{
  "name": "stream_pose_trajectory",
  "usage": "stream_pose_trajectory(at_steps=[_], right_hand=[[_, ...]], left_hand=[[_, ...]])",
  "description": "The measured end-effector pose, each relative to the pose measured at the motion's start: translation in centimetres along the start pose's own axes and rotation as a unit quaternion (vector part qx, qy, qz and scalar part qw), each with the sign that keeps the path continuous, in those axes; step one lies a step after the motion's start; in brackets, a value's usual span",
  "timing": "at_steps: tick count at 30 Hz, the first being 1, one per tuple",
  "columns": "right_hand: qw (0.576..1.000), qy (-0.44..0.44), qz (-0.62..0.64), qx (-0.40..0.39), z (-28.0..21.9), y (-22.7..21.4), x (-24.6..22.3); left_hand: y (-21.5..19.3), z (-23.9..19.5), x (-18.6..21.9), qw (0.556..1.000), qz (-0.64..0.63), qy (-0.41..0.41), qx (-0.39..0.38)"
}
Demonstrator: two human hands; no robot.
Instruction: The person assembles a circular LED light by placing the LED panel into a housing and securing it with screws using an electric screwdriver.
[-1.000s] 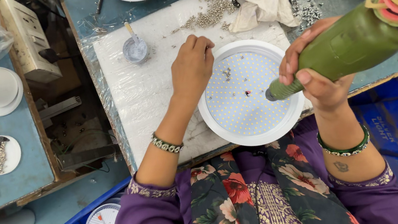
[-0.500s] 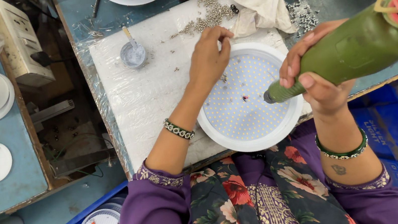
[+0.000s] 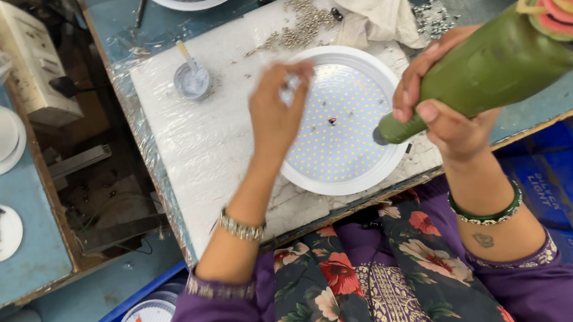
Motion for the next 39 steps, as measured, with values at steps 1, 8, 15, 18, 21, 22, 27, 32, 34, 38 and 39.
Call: stream_pose_trajectory(at_steps=[1, 8, 15, 18, 21, 22, 27, 32, 34, 38, 39], right_hand=[[1.0, -0.004, 0.001, 0.001, 0.1, 0.1, 0.0], [0.999, -0.006, 0.037, 0.024, 0.4, 1.0, -0.9], [0.998, -0.026, 0.046, 0.021, 1.3, 0.9, -1.9], [0.998, -0.03, 0.047, 0.013, 1.6, 0.8, -2.0], [0.998, -0.036, 0.044, 0.008, 1.5, 0.9, -2.1], [0.998, -0.038, 0.043, 0.006, 1.5, 0.9, -2.2], [0.999, -0.037, 0.038, -0.003, 1.4, 1.1, -2.3], [0.998, -0.041, 0.037, -0.002, 1.3, 1.2, -2.2], [0.999, -0.04, 0.034, -0.002, 1.3, 1.4, -2.2], [0.999, -0.043, 0.022, -0.002, 1.4, 1.5, -2.3], [0.999, -0.045, 0.018, -0.001, 1.4, 1.5, -2.3]], left_hand=[[0.5, -1.3, 0.7, 0.996, -0.07, -0.024, -0.045], [3.1, -6.8, 0.4, 0.917, -0.3, -0.215, -0.153], [3.4, -7.0, -0.4, 0.891, -0.36, -0.234, -0.149], [3.8, -7.1, -0.5, 0.888, -0.37, -0.226, -0.154], [4.1, -7.2, -0.5, 0.89, -0.367, -0.219, -0.158], [4.1, -7.2, -0.5, 0.892, -0.364, -0.217, -0.159], [4.0, -7.2, -0.3, 0.892, -0.361, -0.216, -0.167], [4.1, -7.3, 0.0, 0.899, -0.343, -0.206, -0.177], [4.0, -7.4, 0.1, 0.898, -0.339, -0.209, -0.188], [3.9, -7.3, 0.3, 0.902, -0.336, -0.2, -0.185], [3.8, -7.2, 0.4, 0.903, -0.332, -0.199, -0.183]])
Point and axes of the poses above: each hand's wrist, its own z-axis towards the middle knuckle, its own y-axis out of the palm, x = y × z, the point moved 2 cm from there along z, towards the middle knuckle, and after that the axes turned 6 degrees about y, right-handed, at the moved point
